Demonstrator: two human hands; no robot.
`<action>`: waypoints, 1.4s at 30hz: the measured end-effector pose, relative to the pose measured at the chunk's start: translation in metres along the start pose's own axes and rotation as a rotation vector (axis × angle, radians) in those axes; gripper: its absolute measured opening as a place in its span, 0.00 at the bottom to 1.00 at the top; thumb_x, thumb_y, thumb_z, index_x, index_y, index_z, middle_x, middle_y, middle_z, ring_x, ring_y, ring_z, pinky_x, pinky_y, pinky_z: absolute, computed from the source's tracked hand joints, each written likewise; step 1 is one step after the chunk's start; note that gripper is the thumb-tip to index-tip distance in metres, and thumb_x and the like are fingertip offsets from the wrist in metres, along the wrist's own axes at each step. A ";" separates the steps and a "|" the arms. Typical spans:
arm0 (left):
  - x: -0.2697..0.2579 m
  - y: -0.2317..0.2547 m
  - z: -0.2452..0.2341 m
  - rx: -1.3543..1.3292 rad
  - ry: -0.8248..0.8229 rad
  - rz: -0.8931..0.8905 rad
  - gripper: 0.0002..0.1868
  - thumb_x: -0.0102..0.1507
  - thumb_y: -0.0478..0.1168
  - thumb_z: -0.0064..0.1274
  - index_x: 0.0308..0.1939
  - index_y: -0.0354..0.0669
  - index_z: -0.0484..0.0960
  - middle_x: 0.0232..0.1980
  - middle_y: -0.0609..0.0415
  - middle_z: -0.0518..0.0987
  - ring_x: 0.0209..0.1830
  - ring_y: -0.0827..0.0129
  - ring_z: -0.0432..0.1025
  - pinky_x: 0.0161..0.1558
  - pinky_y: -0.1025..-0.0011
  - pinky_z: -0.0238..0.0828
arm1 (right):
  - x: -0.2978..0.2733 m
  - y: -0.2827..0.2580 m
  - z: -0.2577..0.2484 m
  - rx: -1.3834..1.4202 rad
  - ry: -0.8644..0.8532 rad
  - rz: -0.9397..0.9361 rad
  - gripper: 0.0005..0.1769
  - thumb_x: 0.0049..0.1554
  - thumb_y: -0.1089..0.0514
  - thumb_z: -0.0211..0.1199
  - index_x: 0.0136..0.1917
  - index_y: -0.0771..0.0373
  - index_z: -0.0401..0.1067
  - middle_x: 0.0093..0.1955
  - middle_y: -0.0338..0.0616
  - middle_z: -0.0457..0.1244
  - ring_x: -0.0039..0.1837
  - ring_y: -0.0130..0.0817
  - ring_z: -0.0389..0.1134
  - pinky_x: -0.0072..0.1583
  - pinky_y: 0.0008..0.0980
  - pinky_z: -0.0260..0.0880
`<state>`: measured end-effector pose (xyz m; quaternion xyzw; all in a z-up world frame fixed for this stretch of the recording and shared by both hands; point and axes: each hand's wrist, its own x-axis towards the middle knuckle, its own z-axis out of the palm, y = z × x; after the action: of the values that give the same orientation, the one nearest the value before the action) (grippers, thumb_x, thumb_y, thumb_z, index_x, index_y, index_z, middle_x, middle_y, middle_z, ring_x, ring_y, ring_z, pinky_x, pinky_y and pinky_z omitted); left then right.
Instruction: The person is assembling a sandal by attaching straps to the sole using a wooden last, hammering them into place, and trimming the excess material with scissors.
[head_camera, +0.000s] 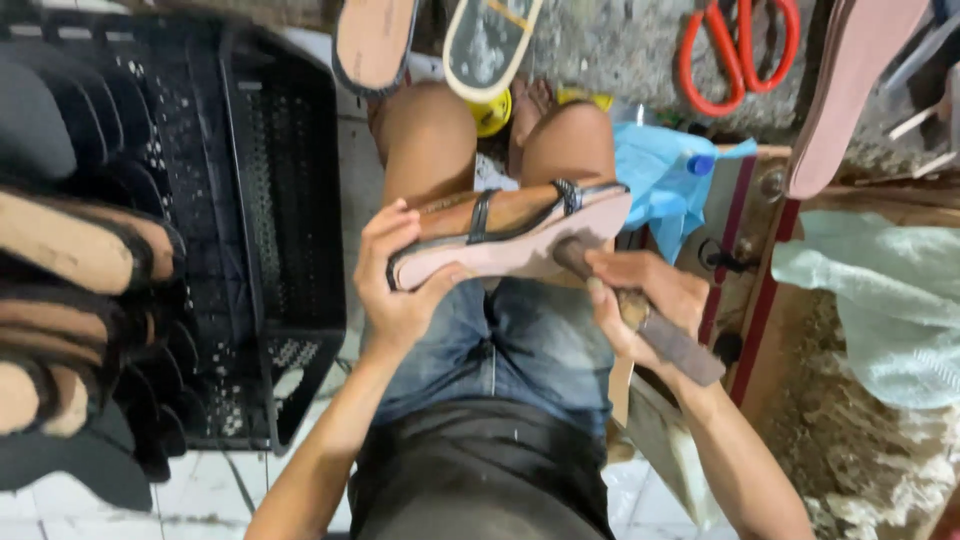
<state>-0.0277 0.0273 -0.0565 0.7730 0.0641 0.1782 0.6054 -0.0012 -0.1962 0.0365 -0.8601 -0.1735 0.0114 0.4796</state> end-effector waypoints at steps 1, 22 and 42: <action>0.006 -0.003 0.001 -0.027 -0.026 0.039 0.28 0.43 0.46 0.66 0.41 0.36 0.73 0.44 0.47 0.71 0.50 0.54 0.67 0.52 0.66 0.61 | 0.002 0.004 0.002 -0.013 0.006 -0.049 0.05 0.46 0.63 0.58 0.37 0.67 0.71 0.38 0.48 0.66 0.34 0.41 0.67 0.34 0.27 0.65; 0.043 -0.001 -0.004 -0.018 -0.241 0.049 0.14 0.63 0.43 0.38 0.39 0.34 0.72 0.39 0.44 0.69 0.47 0.47 0.65 0.51 0.58 0.60 | 0.074 -0.039 0.060 -0.112 -0.344 -0.437 0.04 0.47 0.61 0.54 0.32 0.62 0.67 0.35 0.46 0.63 0.27 0.40 0.64 0.30 0.33 0.65; 0.048 -0.011 -0.009 -0.060 -0.357 0.015 0.26 0.45 0.47 0.63 0.40 0.38 0.70 0.39 0.49 0.67 0.43 0.55 0.64 0.47 0.64 0.60 | 0.076 0.010 0.006 -0.027 -0.319 -0.228 0.02 0.43 0.60 0.59 0.31 0.60 0.71 0.37 0.41 0.66 0.23 0.33 0.62 0.25 0.19 0.59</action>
<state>0.0152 0.0538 -0.0555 0.7744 -0.0553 0.0444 0.6287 0.0720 -0.1728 0.0360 -0.8284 -0.3437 0.0910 0.4327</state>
